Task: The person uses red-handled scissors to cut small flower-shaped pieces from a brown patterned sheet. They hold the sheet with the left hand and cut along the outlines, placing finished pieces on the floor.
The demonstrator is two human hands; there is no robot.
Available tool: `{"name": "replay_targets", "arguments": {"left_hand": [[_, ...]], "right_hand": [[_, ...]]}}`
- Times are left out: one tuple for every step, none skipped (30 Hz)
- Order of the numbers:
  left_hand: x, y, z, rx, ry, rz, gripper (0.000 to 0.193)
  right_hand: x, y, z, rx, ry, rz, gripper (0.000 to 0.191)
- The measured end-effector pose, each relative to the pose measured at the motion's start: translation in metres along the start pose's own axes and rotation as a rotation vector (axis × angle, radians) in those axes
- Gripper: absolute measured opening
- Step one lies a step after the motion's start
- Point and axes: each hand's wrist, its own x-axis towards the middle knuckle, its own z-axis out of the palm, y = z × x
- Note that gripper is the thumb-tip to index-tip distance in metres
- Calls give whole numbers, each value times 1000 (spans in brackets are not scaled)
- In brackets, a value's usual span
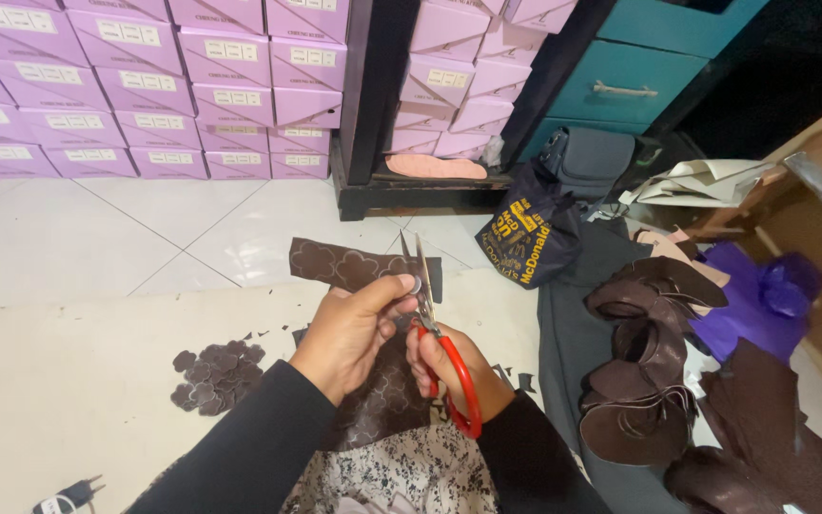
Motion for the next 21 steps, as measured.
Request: {"name": "replay_targets", "arguments": {"left_hand": [[1, 0, 1, -20, -6, -14, 19], [1, 0, 1, -40, -10, -30, 19], [1, -1, 2, -60, -15, -47, 19], [1, -1, 3, -64, -6, -47, 18], [2, -3, 4, -68, 5, -49, 18], [3, -4, 5, -72, 16, -48, 17], [3, -6, 5, -79, 17, -43, 18], [4, -8, 6, -85, 17, -40, 18], [4, -10, 7, -92, 17, -35, 18], [5, -12, 9, -72, 37, -22, 20], [4, -15, 10, -52, 57, -11, 22], [4, -18, 12, -33, 78, -2, 24], [4, -20, 13, -36, 87, 2, 25], [3, -22, 15, -39, 94, 9, 26], [2, -24, 16, -43, 104, 14, 27], [2, -25, 18, -74, 103, 1, 30], [1, -27, 20, -105, 102, -11, 32], [0, -27, 22, -136, 100, -21, 35], [0, -27, 23, -129, 115, -33, 35], [-1, -28, 24, -123, 130, -45, 35], [-1, -27, 24, -117, 143, -55, 35]], "right_hand": [[1, -1, -1, -3, -7, 8, 42], [0, -1, -1, -14, 0, -6, 43], [0, -2, -1, -24, 9, -19, 44], [0, -3, -1, -36, 17, -33, 46], [0, -4, -1, -39, 23, -35, 46], [0, -5, -1, -44, 29, -37, 46], [1, -5, 0, -47, 35, -39, 46], [1, -6, 1, -45, 51, -31, 46], [1, -6, 2, -43, 65, -25, 46], [1, -6, 2, -41, 80, -19, 46], [2, -6, 3, -47, 97, -18, 45], [2, -5, 4, -51, 116, -14, 44], [4, -4, 4, -57, 135, -13, 44], [6, -3, 5, -41, 158, -26, 45], [8, -1, 7, -23, 180, -36, 46], [9, 1, 8, -5, 203, -46, 47], [11, 3, 10, -5, 217, -53, 46], [13, 5, 11, -7, 229, -62, 46], [14, 6, 12, -8, 241, -71, 45], [14, 7, 13, -50, 255, -78, 45], [15, 7, 13, -93, 268, -89, 45]]}}
